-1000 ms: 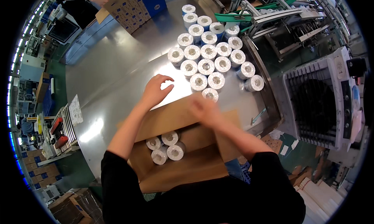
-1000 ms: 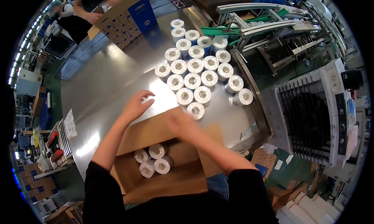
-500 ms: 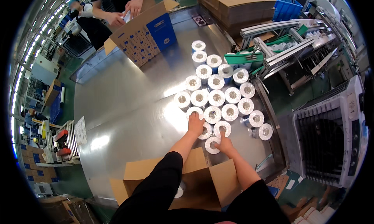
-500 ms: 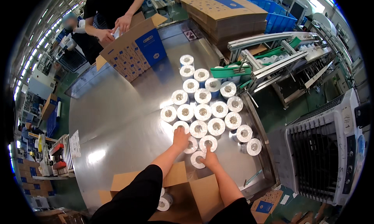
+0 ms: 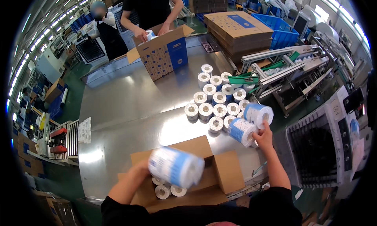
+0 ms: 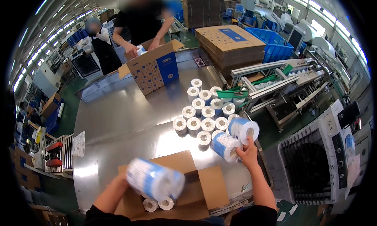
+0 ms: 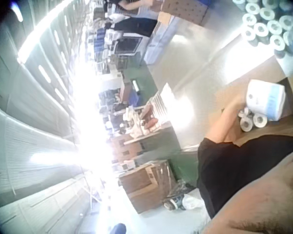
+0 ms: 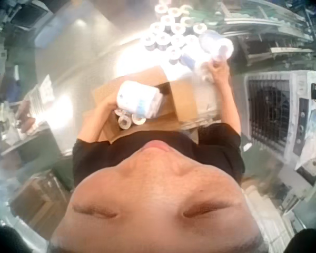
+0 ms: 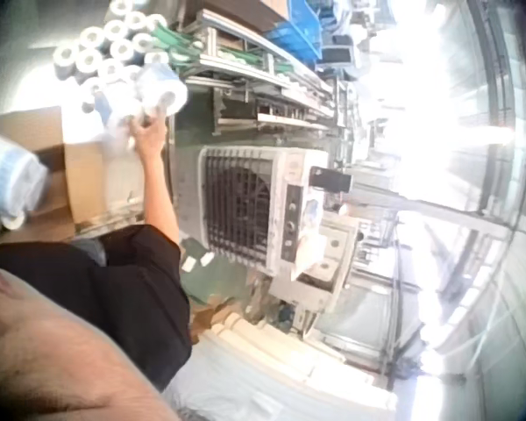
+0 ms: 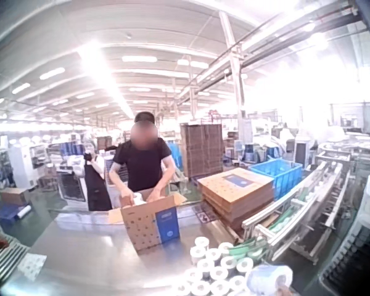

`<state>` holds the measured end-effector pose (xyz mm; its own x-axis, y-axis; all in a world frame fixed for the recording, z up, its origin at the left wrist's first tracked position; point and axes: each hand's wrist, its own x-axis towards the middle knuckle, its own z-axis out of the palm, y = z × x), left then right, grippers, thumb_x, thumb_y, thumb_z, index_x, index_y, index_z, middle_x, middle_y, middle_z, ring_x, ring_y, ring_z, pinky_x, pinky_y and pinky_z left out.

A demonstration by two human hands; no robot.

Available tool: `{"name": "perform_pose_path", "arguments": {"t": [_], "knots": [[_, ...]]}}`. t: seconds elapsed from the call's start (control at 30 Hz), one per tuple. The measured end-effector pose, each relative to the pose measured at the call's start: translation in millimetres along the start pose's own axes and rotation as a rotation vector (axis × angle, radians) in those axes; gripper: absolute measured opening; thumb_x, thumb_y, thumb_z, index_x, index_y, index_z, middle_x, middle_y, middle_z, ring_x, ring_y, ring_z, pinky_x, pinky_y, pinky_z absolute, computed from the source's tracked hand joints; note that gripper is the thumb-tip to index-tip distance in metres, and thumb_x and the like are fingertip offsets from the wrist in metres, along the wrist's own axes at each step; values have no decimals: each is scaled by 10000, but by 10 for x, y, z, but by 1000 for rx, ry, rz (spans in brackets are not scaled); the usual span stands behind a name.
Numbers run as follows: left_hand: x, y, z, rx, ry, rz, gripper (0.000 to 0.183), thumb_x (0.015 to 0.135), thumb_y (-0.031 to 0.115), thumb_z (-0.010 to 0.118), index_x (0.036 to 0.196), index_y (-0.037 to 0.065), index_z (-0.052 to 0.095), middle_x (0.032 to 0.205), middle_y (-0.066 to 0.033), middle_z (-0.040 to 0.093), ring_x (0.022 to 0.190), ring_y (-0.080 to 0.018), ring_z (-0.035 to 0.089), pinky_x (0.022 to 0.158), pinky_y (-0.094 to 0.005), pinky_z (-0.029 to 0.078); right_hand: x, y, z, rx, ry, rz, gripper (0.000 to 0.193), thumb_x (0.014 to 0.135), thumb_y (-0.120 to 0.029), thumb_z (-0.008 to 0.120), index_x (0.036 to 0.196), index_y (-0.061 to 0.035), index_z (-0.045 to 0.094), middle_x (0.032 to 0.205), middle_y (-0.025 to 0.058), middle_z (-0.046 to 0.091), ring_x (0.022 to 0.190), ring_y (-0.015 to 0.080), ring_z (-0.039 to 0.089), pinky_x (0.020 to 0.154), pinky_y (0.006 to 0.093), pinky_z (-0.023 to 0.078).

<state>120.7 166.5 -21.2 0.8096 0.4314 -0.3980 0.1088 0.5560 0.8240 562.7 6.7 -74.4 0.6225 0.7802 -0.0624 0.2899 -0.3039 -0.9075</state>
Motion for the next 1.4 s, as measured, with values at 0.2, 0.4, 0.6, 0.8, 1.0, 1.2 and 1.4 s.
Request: {"name": "perform_pose_path", "arguments": {"t": [0.2, 0.4, 0.6, 0.8, 1.0, 1.2, 1.4], "knots": [[547, -2032, 534, 1190, 61, 82, 408, 732, 314, 698, 1111, 162, 702, 1046, -141, 674, 1015, -304, 623, 880, -400, 483, -1033, -1241, 524, -310, -724, -759, 659, 797, -157, 730, 1361, -74, 398, 1049, 154, 644, 841, 268, 673, 717, 366, 550], [558, -3500, 42, 1890, -5, 103, 477, 730, 375, 695, 1171, 194, 673, 1162, -161, 605, 1134, -342, 536, 941, -440, 432, -2030, -839, 1461, -767, -1487, -621, 393, 922, -136, 515, 1299, -90, 412, 885, 216, 639, 768, 358, 657, 674, 456, 536], [311, -3076, -51, 1757, -276, -100, 558, 782, 439, 649, 1298, 237, 585, 1299, -170, 520, 1234, -378, 450, 1009, -473, 374, -2058, 664, 2200, -1137, -1119, -508, 390, 892, -213, 524, 1205, 16, 474, 810, 174, 688, 727, 342, 691, 622, 461, 544], [-139, -149, 21, 575, -168, 108, 522, 927, 472, 495, 1312, 122, 535, 1313, -119, 557, 1225, -294, 505, 1060, -435, 346, -1645, 1290, 2678, -1203, -1318, -158, 982, 747, -423, 704, 1454, 0, 171, 1100, 199, 628, 999, 321, 612, 865, 409, 469], [-67, 1010, -866, -1061, 315, 1102, 619, 1004, 518, 190, 1523, 182, 164, 1556, -160, 204, 1444, -347, 172, 1161, -545, 166, -1528, -2098, 2379, -227, -806, -535, 441, 869, -168, 588, 1297, -81, 532, 780, 143, 644, 641, 278, 619, 601, 360, 484], [205, 1179, -533, -962, 233, 886, 784, 942, 651, 178, 1540, 185, -20, 1603, -98, -90, 1472, -317, -95, 1151, -537, -59, -1017, -2815, 2537, -603, -557, -953, 720, 810, -48, 523, 1480, -179, 291, 909, 139, 681, 749, 346, 660, 664, 426, 527], [257, 1272, -478, -900, 460, 748, 778, 949, 646, 142, 1538, 164, -22, 1601, -86, -111, 1468, -334, -106, 1134, -568, -81, -1112, -2828, 2529, -746, -716, -1036, 453, 816, -100, 545, 1269, -115, 539, 836, 139, 686, 737, 346, 658, 674, 448, 526]]}}
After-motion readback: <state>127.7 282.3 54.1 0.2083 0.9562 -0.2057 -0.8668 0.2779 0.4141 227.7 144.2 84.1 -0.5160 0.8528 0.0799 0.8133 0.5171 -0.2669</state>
